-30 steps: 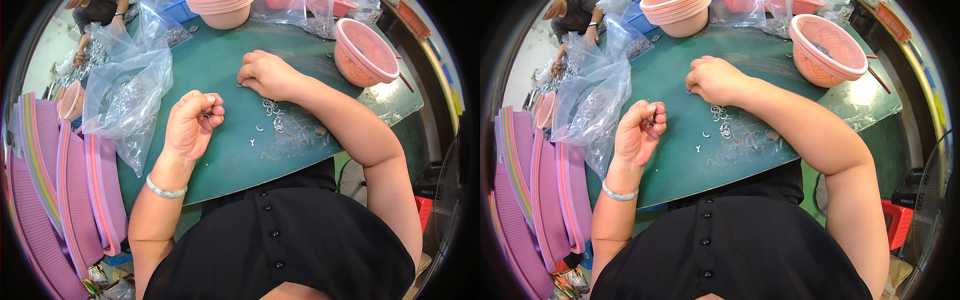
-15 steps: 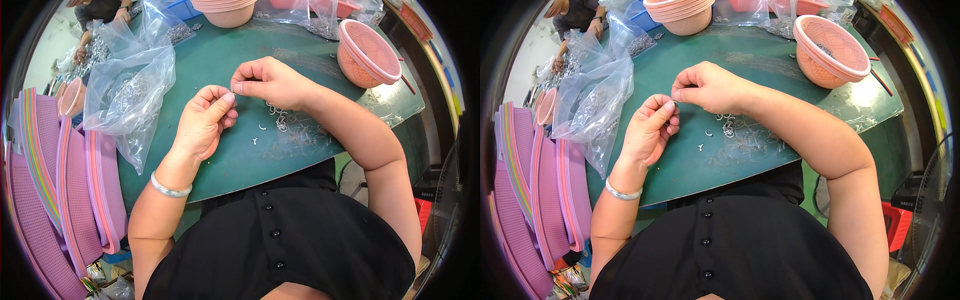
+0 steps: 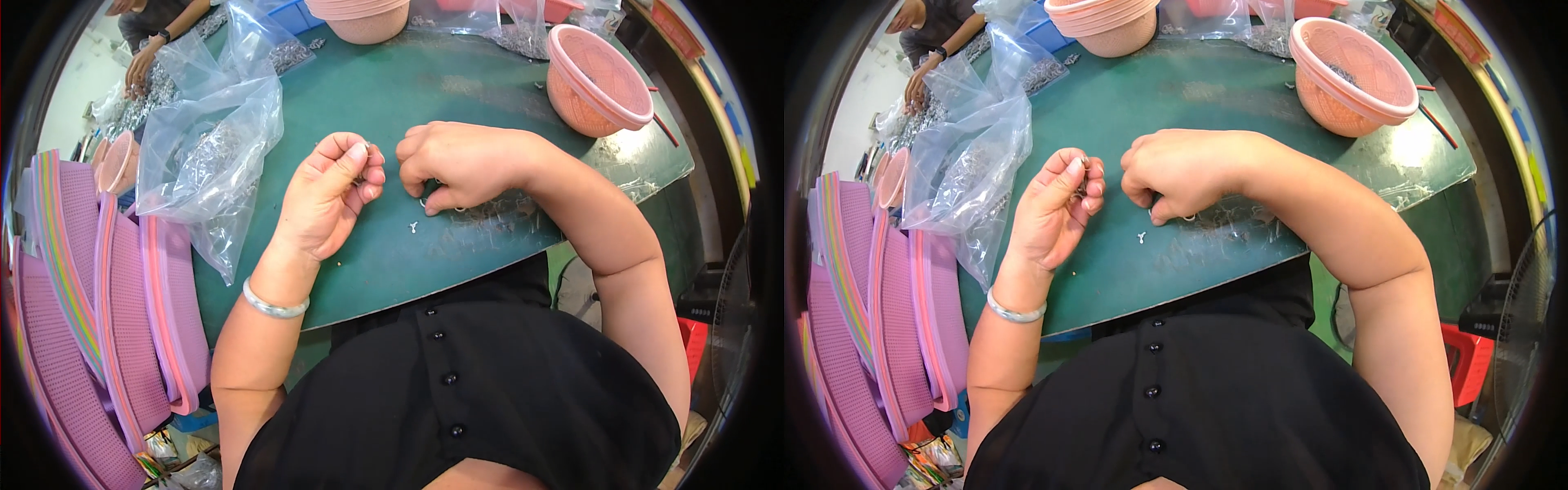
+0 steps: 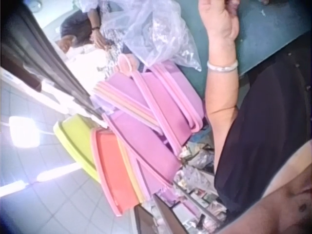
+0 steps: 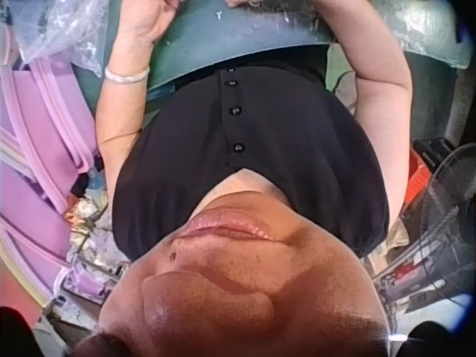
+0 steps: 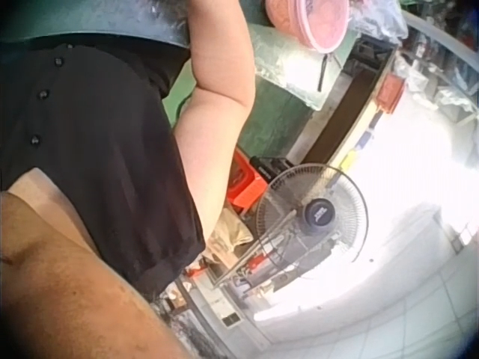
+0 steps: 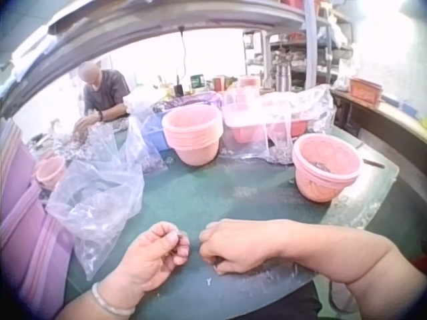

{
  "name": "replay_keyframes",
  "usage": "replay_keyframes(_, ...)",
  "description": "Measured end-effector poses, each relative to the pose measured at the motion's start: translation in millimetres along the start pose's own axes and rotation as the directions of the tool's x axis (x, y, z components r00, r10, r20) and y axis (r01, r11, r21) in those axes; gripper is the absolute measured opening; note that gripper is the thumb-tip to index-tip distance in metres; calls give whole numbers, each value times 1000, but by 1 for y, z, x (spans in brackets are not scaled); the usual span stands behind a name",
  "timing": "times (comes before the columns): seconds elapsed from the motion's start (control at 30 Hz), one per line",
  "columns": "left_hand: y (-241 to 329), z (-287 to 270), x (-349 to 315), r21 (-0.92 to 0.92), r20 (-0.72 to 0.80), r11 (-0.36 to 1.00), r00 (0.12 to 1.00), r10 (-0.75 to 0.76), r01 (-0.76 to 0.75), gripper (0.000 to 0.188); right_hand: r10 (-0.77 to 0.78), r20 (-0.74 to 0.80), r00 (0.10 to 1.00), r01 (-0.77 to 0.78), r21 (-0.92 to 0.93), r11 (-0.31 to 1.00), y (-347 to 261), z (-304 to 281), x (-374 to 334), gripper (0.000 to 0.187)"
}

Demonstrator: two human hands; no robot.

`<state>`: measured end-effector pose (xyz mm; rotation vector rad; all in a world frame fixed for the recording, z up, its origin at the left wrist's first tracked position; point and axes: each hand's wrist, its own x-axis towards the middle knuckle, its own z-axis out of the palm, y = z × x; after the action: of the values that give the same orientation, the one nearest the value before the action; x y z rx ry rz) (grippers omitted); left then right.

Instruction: The person picks up and joins together small metal hardware components by hand on a work surface, placing the assembled pieces into a pile.

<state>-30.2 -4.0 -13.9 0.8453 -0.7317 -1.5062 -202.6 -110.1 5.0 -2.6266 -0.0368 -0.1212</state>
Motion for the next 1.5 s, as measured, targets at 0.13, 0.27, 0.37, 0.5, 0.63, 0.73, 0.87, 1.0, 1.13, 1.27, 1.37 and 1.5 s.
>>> replay_keyframes(0.13,4,0,0,-11,-52,1000,999,-9,8,7,39,40,998,-39,-23,999,0,1,0,11)
replay_keyframes(0.27,4,-2,0,-15,-59,1000,998,-27,26,9,34,-26,999,-32,65,997,6,0,0,6)
replay_keyframes(0.37,4,-2,0,74,-77,995,995,-66,72,11,86,-177,980,-37,266,963,7,-2,2,15)
replay_keyframes(0.5,3,4,-2,146,-85,974,983,-160,171,10,238,-188,953,-147,403,904,4,-6,3,12)
replay_keyframes(0.63,5,5,-4,173,-55,967,982,-181,188,12,326,-200,924,-189,502,844,-1,-6,5,12)
replay_keyframes(0.73,2,6,-4,215,-69,964,987,-142,154,11,340,-247,908,-195,469,861,-2,-4,6,12)
replay_keyframes(0.87,-2,3,-3,126,-38,989,996,-79,83,9,335,-290,896,-146,521,841,-2,-4,6,13)
replay_keyframes(1.0,-1,0,-2,72,4,995,997,-75,74,8,309,-303,902,-126,500,857,2,-6,5,12)
replay_keyframes(1.13,0,0,-2,-2,87,999,995,-49,50,8,-32,-203,979,82,243,967,4,-1,3,12)
replay_keyframes(1.27,2,-3,-1,-84,170,995,985,-37,51,10,-104,29,994,101,83,991,-8,10,4,15)
replay_keyframes(1.37,2,-3,0,-110,214,992,976,-37,61,10,-92,28,995,89,101,991,-8,14,4,12)
replay_keyframes(1.5,2,-3,0,-125,211,989,976,-51,79,11,-105,25,994,102,91,991,-6,15,5,8)
